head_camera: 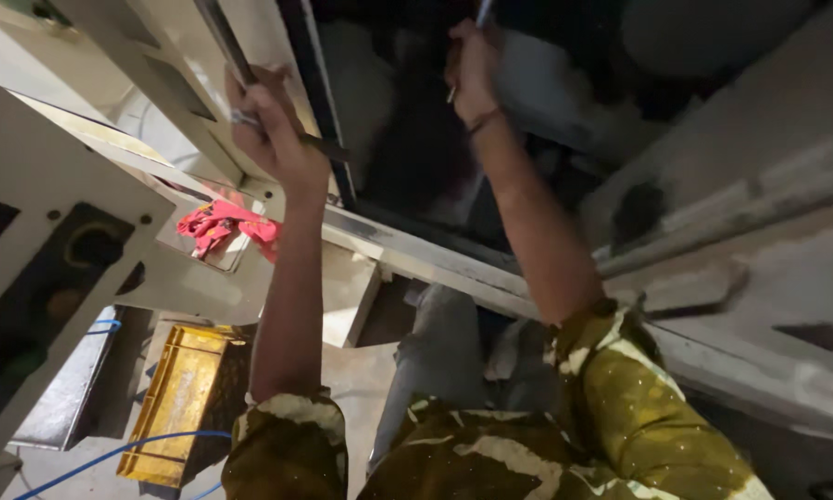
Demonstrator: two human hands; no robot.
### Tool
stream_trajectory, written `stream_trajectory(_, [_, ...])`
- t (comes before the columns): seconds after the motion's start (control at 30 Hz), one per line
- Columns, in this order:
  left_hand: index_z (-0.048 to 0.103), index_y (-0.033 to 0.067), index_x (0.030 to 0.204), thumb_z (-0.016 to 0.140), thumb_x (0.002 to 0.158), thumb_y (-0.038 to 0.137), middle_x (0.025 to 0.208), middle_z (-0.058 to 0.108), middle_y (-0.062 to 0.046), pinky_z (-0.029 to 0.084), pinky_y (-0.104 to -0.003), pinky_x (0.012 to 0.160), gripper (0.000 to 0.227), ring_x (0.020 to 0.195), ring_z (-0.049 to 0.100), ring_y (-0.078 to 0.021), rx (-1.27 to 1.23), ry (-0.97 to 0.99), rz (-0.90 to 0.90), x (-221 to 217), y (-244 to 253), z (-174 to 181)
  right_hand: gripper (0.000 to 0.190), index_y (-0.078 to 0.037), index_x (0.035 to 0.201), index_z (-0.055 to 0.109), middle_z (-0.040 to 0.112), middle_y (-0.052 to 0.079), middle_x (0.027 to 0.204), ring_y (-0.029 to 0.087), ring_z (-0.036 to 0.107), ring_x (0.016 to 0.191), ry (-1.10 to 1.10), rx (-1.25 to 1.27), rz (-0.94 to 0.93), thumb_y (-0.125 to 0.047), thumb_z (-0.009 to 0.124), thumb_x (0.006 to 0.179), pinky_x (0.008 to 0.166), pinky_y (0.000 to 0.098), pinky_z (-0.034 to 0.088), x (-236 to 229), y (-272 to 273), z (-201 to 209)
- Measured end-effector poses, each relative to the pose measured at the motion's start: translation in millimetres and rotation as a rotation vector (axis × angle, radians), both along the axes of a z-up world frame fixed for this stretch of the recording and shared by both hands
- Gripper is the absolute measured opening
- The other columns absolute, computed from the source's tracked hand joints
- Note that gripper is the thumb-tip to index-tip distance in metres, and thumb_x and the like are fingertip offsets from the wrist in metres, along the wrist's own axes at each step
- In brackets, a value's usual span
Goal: The person sits on the floor and handles several cylindrical metal parts, inserting them into a machine and adjusting them with a tool. They open a machine door to access internal components and continue manipulating the parts.
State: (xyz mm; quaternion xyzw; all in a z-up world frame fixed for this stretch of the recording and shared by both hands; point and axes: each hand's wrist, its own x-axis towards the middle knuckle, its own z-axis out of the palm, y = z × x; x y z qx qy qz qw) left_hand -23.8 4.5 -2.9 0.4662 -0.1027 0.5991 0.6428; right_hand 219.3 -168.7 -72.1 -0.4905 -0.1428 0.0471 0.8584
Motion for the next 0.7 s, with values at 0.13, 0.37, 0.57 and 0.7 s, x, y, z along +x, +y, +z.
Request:
stream_trajectory(0.13, [0.055, -0.0068, 0.126, 0.05, 0.113, 0.024, 0.108, 0.065, -0.01, 0.051, -0.035, 0.102, 0.034, 0.104, 0.062, -0.0159, -0.073, 0.01, -0.022, 4, -8, -3, 0.016, -0.007, 0.122, 0.049, 0.044, 0.002, 0.066, 0.013, 0.038, 0.05, -0.043, 0.342, 0.138, -0.006, 0.057, 0.108, 0.046, 0.0302, 0.03, -125, -89, 59])
stream_trajectory(0.37, [0.049, -0.0136, 0.139, 0.052, 0.117, 0.015, 0.1, 0.059, -0.008, 0.049, -0.033, 0.105, 0.036, 0.098, 0.06, -0.0167, -0.227, -0.039, -0.247, 10, -67, -36, 0.015, -0.013, 0.123, 0.057, 0.028, -0.005, 0.066, 0.005, 0.02, 0.046, -0.383, 0.264, -0.285, -0.011, 0.052, 0.109, 0.043, 0.0233, 0.021, -335, -274, 133])
stream_trajectory(0.57, [0.036, -0.0105, 0.158, 0.054, 0.117, 0.012, 0.074, 0.048, 0.004, 0.039, -0.021, 0.071, 0.05, 0.061, 0.037, -0.0066, -0.051, 0.038, -0.284, -2, -179, -47, 0.016, -0.008, 0.123, 0.063, 0.034, -0.002, 0.061, 0.008, 0.026, 0.041, -0.599, -0.101, -0.762, -0.009, 0.061, 0.108, 0.041, 0.0286, 0.025, -366, -347, 102])
stream_trajectory(0.7, [0.035, -0.0075, 0.153, 0.057, 0.112, 0.017, 0.086, 0.057, 0.001, 0.034, -0.02, 0.056, 0.053, 0.061, 0.04, -0.007, 0.013, 0.008, -0.413, -24, -255, -29, 0.015, -0.003, 0.118, 0.066, 0.042, -0.004, 0.064, 0.007, 0.029, 0.045, -0.344, -0.214, -0.746, -0.017, 0.064, 0.113, 0.04, 0.0269, 0.023, -368, -365, 57])
